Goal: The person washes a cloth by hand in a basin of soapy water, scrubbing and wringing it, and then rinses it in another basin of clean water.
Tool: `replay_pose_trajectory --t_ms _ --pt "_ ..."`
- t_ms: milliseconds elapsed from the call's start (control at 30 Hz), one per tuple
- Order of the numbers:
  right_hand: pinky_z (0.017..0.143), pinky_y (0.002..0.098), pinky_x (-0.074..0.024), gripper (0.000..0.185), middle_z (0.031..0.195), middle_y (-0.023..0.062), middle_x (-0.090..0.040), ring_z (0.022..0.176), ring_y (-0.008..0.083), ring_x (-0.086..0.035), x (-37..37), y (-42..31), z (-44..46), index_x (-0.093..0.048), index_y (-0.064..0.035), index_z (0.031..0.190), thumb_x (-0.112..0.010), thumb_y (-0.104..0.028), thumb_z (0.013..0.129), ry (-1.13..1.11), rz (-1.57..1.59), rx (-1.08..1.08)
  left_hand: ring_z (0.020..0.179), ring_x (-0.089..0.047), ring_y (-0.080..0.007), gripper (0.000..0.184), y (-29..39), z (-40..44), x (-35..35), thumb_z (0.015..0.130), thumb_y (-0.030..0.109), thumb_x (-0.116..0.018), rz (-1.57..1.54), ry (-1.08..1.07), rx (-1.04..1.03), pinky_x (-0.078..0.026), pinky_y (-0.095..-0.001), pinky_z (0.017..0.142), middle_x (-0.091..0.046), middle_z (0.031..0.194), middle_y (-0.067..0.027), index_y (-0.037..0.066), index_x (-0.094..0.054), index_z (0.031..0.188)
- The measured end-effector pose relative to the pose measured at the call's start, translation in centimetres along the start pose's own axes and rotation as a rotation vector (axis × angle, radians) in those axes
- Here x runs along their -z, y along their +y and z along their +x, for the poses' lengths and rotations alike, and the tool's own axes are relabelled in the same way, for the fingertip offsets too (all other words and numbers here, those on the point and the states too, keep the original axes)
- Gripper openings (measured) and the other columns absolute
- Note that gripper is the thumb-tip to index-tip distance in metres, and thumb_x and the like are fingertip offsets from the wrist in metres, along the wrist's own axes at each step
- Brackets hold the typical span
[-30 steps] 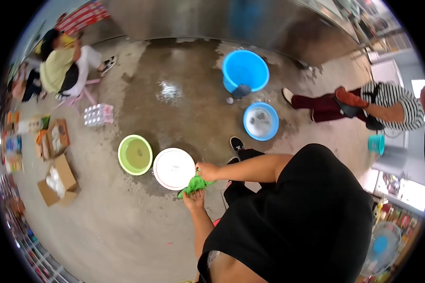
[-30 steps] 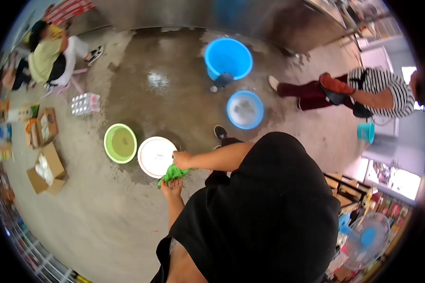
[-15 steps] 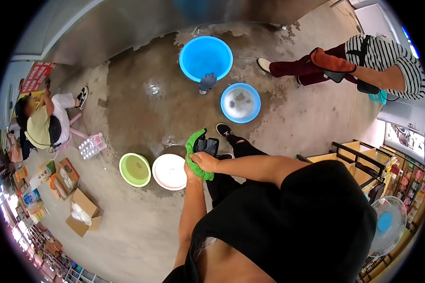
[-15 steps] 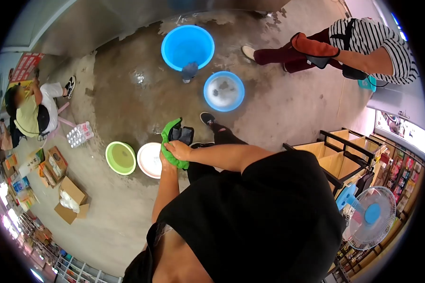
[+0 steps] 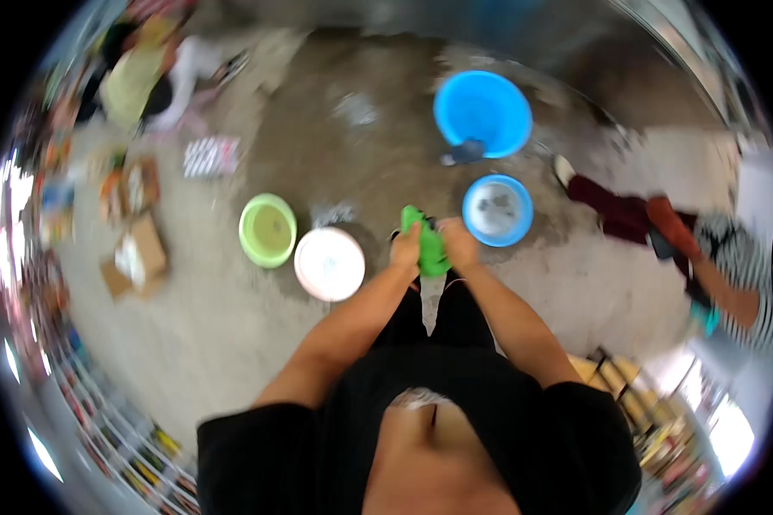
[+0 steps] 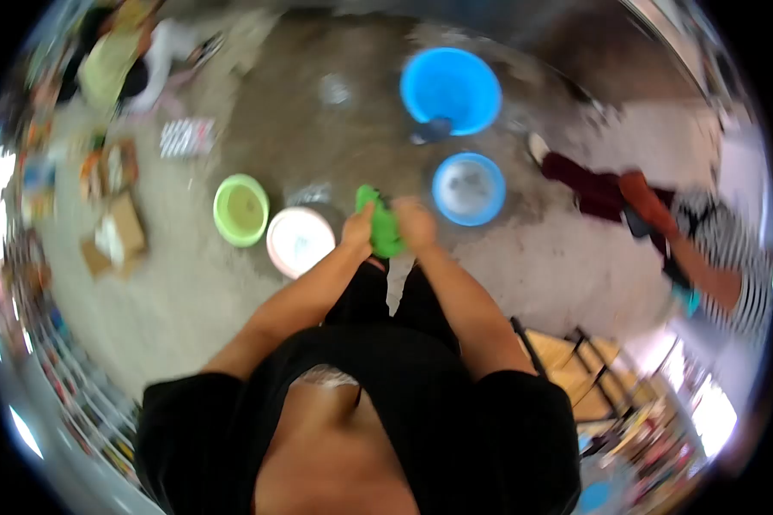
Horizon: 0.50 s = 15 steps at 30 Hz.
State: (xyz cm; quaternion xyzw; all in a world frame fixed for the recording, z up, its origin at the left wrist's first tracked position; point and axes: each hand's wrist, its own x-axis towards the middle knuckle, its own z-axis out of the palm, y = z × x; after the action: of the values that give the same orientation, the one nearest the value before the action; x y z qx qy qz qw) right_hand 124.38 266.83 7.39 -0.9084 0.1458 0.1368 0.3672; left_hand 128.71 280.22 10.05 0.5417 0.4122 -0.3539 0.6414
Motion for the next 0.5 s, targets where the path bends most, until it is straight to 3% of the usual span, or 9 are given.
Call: replay_pose_trajectory --t_ms 33,133,233,300,367,400,433,467,500 --pt "0.077 0.0368 -0.0433 0.027 0.084 0.016 -0.059 0.084 0.0303 -0.055 -2.8 3.2 0.7 -0.056 -0.0018 0.09 -0.036 -0.019 0.092 0.34 0.417 0.0 0.078 -0.059 -0.0204 0.034 2.2 -2.1 -0.4 0.087 0.031 -0.055 -0.051 0.002 -0.005 -0.046 -0.0366 0.071 -0.061 0.091 -0.0098 -0.001 -0.056 0.097" --pt "0.079 0.0335 -0.0424 0.041 0.089 0.0176 -0.059 0.082 0.0286 -0.054 1.1 0.9 2.5 -0.055 0.0026 0.094 -0.045 -0.037 0.09 0.343 0.466 -0.308 0.079 -0.059 -0.0202 0.031 1.5 -0.3 2.1 0.086 0.028 -0.057 -0.076 -0.01 -0.1 -0.047 -0.0368 0.07 -0.061 0.092 -0.0097 -0.001 -0.055 0.098" --pt "0.078 0.0323 -0.0432 0.042 0.096 0.0135 -0.058 0.086 0.0244 -0.055 -2.2 1.4 3.6 -0.054 0.0011 0.098 -0.046 -0.039 0.089 0.345 0.541 -0.277 0.084 -0.059 -0.02 0.032 2.8 -1.0 3.4 0.086 0.027 -0.056 -0.127 -0.042 -0.055 -0.047 -0.0362 0.072 -0.061 0.094 -0.0096 0.0 -0.054 0.103" --pt "0.078 0.0309 -0.0441 0.042 0.1 0.0098 -0.057 0.089 0.0225 -0.055 -1.5 -2.3 3.3 -0.054 -0.0016 0.101 -0.047 -0.041 0.089 0.252 0.678 -0.329 0.088 -0.059 -0.0218 0.026 3.1 -1.5 3.6 0.088 0.022 -0.051 -0.292 -0.344 0.091 -0.049 -0.0377 0.077 -0.059 0.099 -0.0096 0.004 -0.053 0.107" --pt "0.08 0.0315 -0.045 0.041 0.101 0.0123 -0.058 0.09 0.0256 -0.056 0.3 -7.9 2.3 -0.054 -0.0033 0.101 -0.048 -0.042 0.087 -0.337 1.416 -0.65 0.089 -0.058 -0.0203 0.028 5.1 -4.1 3.7 0.09 0.023 -0.049 -0.43 -0.44 0.153 -0.049 -0.0362 0.077 -0.058 0.101 -0.008 0.006 -0.052 0.111" --pt "0.08 0.0315 -0.045 0.041 0.101 0.0123 -0.058 0.09 0.0256 -0.056 0.4 -9.8 2.3 -0.054 -0.0033 0.101 -0.048 -0.042 0.087 -0.349 1.405 -0.645 0.091 -0.058 -0.0194 0.029 6.1 -5.2 4.0 0.09 0.025 -0.048 -0.516 -0.502 0.245 -0.049 -0.0356 0.076 -0.058 0.103 -0.007 0.007 -0.051 0.113" --pt "0.081 0.0361 -0.0466 0.052 0.1 0.016 -0.058 0.09 0.0284 -0.056 0.3 -11.4 2.4 -0.05 -0.0014 0.112 -0.04 -0.046 0.088 -0.632 1.635 -0.566 0.092 -0.057 -0.0186 0.031 6.6 -5.8 4.4 0.091 0.027 -0.048 -0.6 -0.564 0.335 -0.049 -0.035 0.075 -0.057 0.105 -0.006 0.008 -0.05 0.115" --pt "0.082 0.0407 -0.0482 0.063 0.1 0.0198 -0.058 0.091 0.0312 -0.057 0.1 -12.3 2.6 -0.046 0.0005 0.122 -0.033 -0.051 0.088 -0.927 1.848 -0.472 0.093 -0.056 -0.0175 0.037 6.5 -5.6 4.8 0.089 0.035 -0.049 -0.66 -0.574 0.281 -0.048 -0.0339 0.075 -0.057 0.106 -0.005 0.008 -0.05 0.114" --pt "0.082 0.0407 -0.0482 0.063 0.1 0.0198 -0.058 0.091 0.0312 -0.057 -1.0 -12.3 3.6 -0.046 0.0005 0.122 -0.033 -0.051 0.088 -0.941 1.834 -0.471 0.093 -0.056 -0.0164 0.043 6.4 -5.4 5.3 0.087 0.042 -0.051 -0.721 -0.586 0.228 -0.048 -0.0328 0.075 -0.056 0.106 -0.004 0.008 -0.05 0.114"
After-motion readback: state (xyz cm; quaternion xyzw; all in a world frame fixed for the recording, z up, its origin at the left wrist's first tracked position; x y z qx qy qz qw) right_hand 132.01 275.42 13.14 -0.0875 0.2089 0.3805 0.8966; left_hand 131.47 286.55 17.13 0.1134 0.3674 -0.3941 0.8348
